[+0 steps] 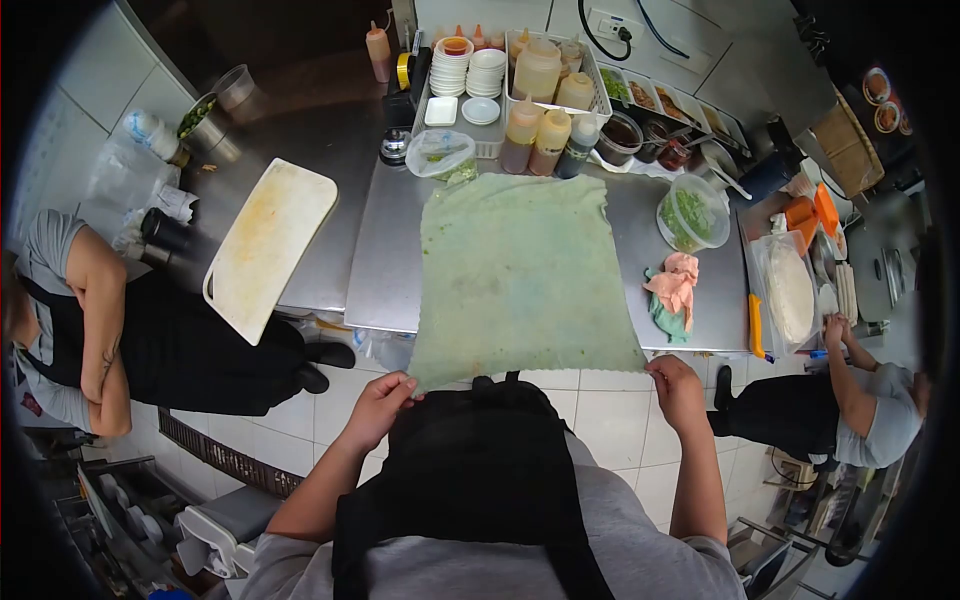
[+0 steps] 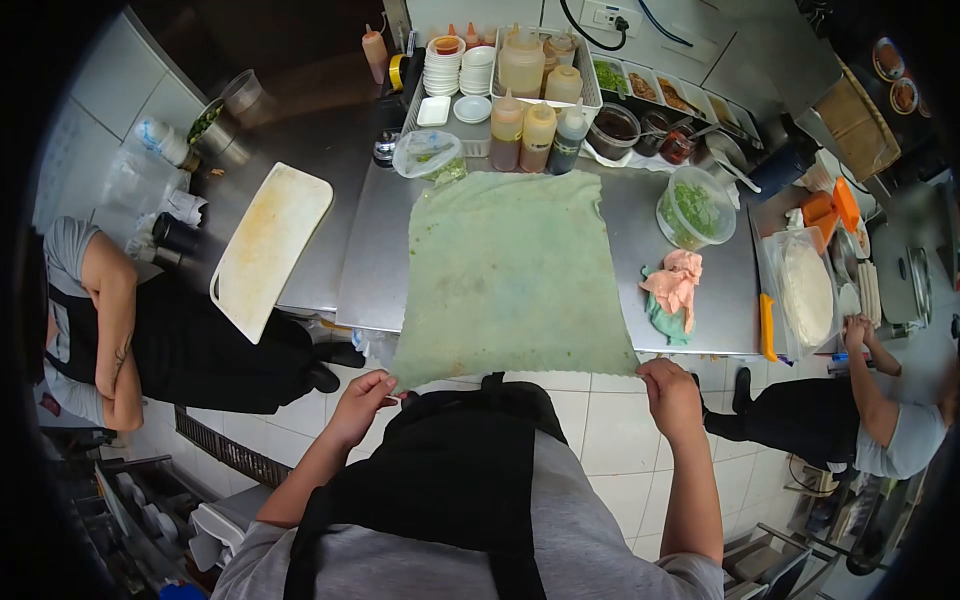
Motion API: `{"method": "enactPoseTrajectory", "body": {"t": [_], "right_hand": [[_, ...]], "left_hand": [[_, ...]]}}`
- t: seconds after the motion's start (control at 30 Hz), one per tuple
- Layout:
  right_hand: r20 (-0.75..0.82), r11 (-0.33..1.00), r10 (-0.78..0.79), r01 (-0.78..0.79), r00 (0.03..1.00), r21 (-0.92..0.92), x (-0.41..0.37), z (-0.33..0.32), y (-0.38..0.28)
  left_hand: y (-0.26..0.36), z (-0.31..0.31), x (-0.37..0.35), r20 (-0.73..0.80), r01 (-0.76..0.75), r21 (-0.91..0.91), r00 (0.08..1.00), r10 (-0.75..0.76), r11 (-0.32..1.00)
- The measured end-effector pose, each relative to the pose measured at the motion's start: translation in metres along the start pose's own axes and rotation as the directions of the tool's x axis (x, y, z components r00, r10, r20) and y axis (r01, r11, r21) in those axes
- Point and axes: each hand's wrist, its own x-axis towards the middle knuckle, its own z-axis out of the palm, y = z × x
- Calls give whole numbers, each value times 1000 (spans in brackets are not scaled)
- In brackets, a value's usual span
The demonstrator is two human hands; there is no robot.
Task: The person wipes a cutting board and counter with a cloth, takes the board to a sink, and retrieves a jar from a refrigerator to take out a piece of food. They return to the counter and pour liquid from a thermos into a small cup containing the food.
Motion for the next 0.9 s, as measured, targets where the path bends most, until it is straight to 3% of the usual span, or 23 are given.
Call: {"method": "enactPoseTrajectory", "body": {"t": [0.17,0.37,0.47,0.57,0.67,0.7,0.73,0.8,0.83,0.87,0.9], "right_hand": [[96,998,56,-58,994,23,-9,-31,-9],[397,965,185,-242,899,100,-6,-63,-22],[420,939,239,-318,875,130,18,-79,-25],[336,959,188,-247,923,141,63,-87,-21],[200,999,20,-27,980,32,128,-86,-2],[175,997,33,-44,984,60,154,-81,5],[151,994,46,-60,987,88,179,-73,12],[-81,985,74,-60,994,163,216,-42,32],[-84,985,79,-65,993,162,215,-34,36],[-113,999,34,-31,993,27,215,-30,34],[-131,994,-17,3,991,-109,214,-27,33]], "left_hand": [[15,-5,-26,-33,52,-58,998,-54,997],[32,-10,-43,-21,48,-204,998,-54,978],[48,-18,-26,-15,4,-287,1000,-9,958],[86,-21,12,-12,-47,-334,999,45,941],[125,-29,75,-44,-57,-349,998,45,935],[135,-32,100,-52,-46,-364,998,29,930],[143,-29,126,-128,-107,-297,989,72,949],[134,-28,170,-196,-161,-225,974,117,961],[117,-31,196,-334,-266,181,889,314,947],[117,-27,205,-370,-274,564,759,536,779],[113,-25,207,-370,-277,563,758,537,778]]}}
